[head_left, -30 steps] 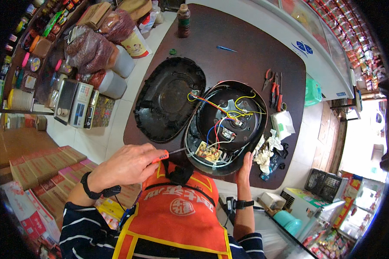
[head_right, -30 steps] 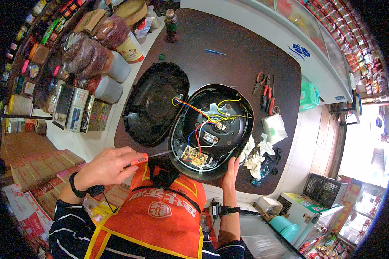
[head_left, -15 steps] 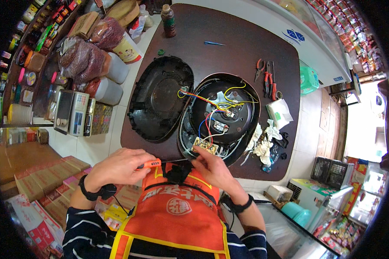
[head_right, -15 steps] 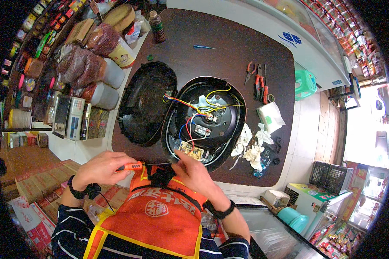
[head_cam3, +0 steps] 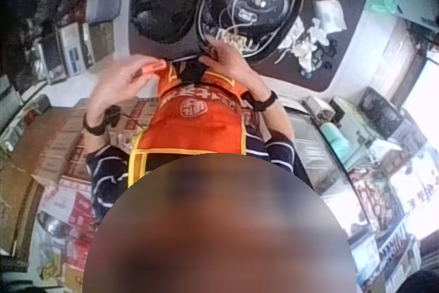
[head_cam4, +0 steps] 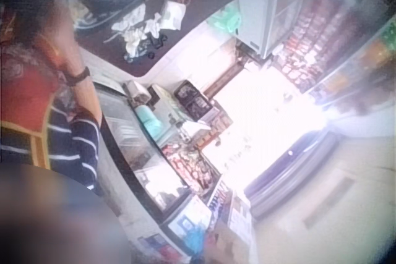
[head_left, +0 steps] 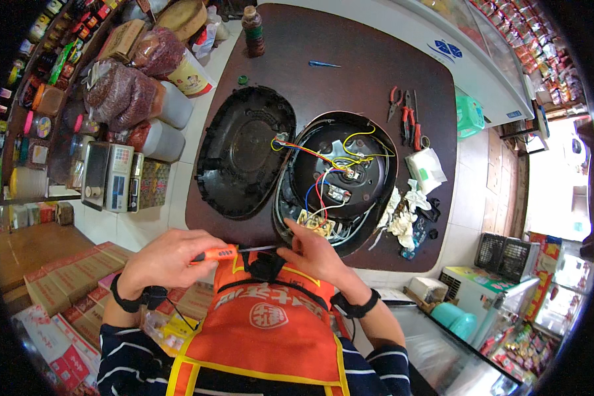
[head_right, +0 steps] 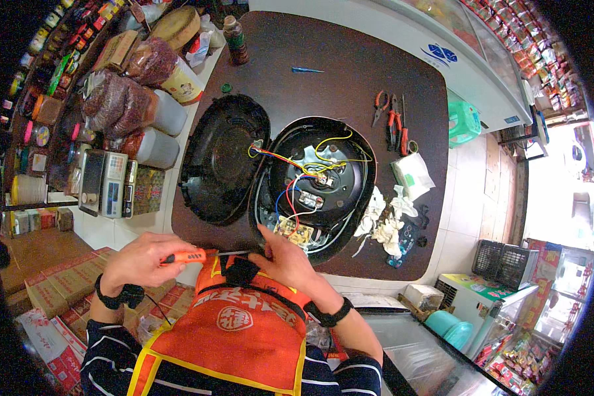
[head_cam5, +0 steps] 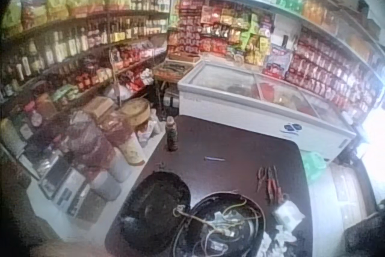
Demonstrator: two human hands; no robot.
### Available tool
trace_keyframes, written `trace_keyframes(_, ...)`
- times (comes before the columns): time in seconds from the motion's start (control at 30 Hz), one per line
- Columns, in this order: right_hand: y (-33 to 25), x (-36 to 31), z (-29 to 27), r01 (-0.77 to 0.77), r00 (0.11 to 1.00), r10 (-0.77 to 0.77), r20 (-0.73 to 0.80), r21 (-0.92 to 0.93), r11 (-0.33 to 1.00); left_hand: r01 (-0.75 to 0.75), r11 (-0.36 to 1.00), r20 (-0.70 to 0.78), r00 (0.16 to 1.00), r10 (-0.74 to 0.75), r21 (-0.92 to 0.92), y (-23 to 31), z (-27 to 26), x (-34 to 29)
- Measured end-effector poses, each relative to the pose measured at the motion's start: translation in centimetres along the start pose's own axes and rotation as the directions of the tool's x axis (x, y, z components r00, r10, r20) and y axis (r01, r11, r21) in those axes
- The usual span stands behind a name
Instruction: The person repairs a rice cooker by opening its base, manipulating internal wires and components with a screwdriver and pliers, and repeatedly testing connections. The person also opens and closes the cooker lid during the process.
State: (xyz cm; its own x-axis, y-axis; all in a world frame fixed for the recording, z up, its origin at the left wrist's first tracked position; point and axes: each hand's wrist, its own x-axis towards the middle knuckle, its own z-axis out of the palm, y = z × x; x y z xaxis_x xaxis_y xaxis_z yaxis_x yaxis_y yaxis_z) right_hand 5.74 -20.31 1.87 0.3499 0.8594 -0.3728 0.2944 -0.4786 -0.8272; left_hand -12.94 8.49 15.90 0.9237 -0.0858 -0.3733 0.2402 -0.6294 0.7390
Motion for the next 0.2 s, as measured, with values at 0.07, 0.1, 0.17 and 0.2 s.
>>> trace_keyframes(0.07,-0.9,-1.2,-0.4,0.161,0.979,-0.165,-0.123,-0.037,0.986,-0.061,0.995,0.027,0.998,0.063,-0.081,0.6,0.7,1.2)
trace_keyframes(0.1,-1.0,-1.5,-0.8,0.229,0.964,-0.237,-0.117,-0.078,0.97,-0.093,0.989,0.041,0.994,0.098,-0.114,0.7,1.0,2.0)
trace_keyframes(0.17,-0.8,-2.2,-1.6,0.328,0.937,-0.341,-0.068,-0.155,0.932,-0.157,0.98,0.087,0.982,0.169,-0.126,0.6,1.4,3.8)
trace_keyframes(0.2,-0.7,-2.2,-1.6,0.328,0.937,-0.341,-0.072,-0.153,0.932,-0.183,0.972,0.106,0.974,0.199,-0.144,0.5,1.4,4.8)
